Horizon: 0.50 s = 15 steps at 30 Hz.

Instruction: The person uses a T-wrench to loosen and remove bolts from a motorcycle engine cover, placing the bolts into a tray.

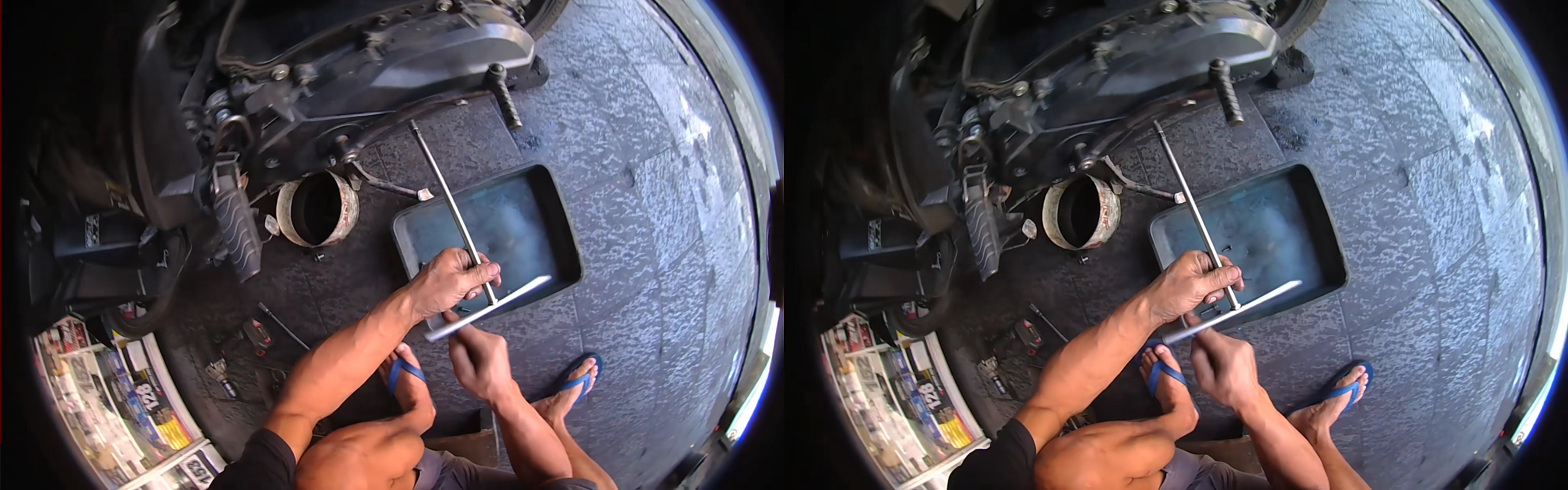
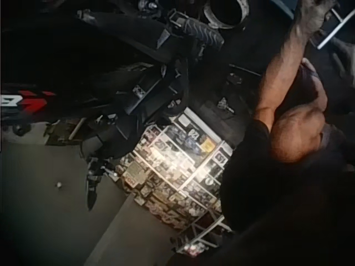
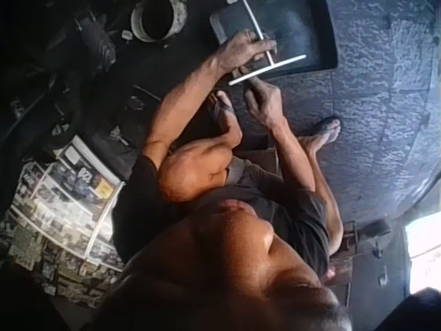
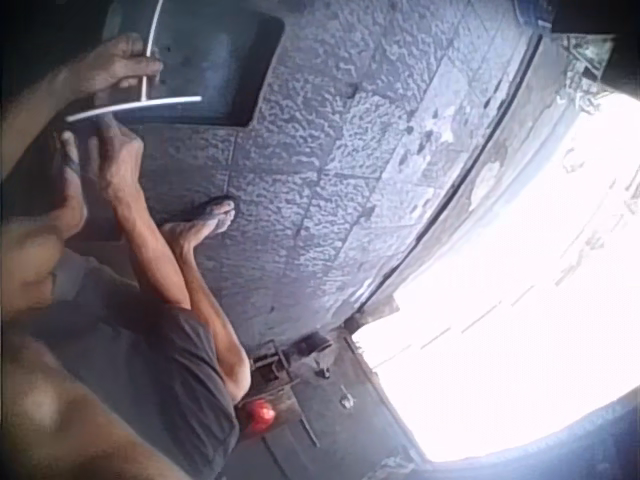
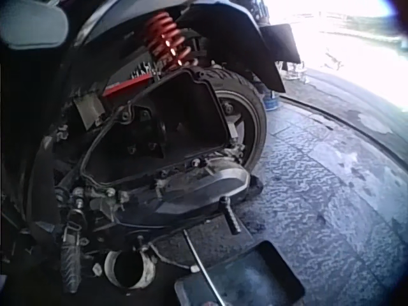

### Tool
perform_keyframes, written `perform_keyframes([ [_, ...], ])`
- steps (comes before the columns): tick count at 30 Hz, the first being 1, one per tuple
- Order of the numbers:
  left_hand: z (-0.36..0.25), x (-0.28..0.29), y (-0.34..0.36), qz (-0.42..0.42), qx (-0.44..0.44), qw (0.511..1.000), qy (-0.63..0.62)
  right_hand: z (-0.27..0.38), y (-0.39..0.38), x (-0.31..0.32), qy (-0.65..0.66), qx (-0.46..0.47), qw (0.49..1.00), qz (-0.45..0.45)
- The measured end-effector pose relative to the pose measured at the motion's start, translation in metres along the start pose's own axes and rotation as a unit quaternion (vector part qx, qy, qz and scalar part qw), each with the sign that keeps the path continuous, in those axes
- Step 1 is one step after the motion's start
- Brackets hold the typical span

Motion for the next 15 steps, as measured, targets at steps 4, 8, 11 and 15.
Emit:
perform_keyframes([
  [4, 0.003, -0.002, 0.0, 0.002, 0.01, 1.0, -0.016, -0.035, 0.008, 0.066, -0.006, -0.143, 0.964, -0.225],
  [8, 0.004, -0.004, 0.007, -0.033, 0.018, 0.999, -0.024, -0.032, -0.001, 0.007, 0.0, -0.07, 0.998, -0.002],
  [11, 0.01, 0.006, 0.007, -0.05, 0.03, 0.998, -0.016, 0.021, 0.01, 0.045, 0.009, 0.102, 0.99, -0.102],
  [15, 0.001, 0.002, 0.006, -0.056, 0.016, 0.997, -0.044, -0.069, 0.006, 0.049, 0.059, -0.235, 0.956, -0.165],
])
Point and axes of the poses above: each hand's wrist, its own y-axis towards the middle knuckle, its own x-axis out of the back of the hand, z = x × y, the point moved 9 cm from there along y, towards the middle knuckle, and after that the axes turned 10 degrees about -z, right-handed, at the moved point
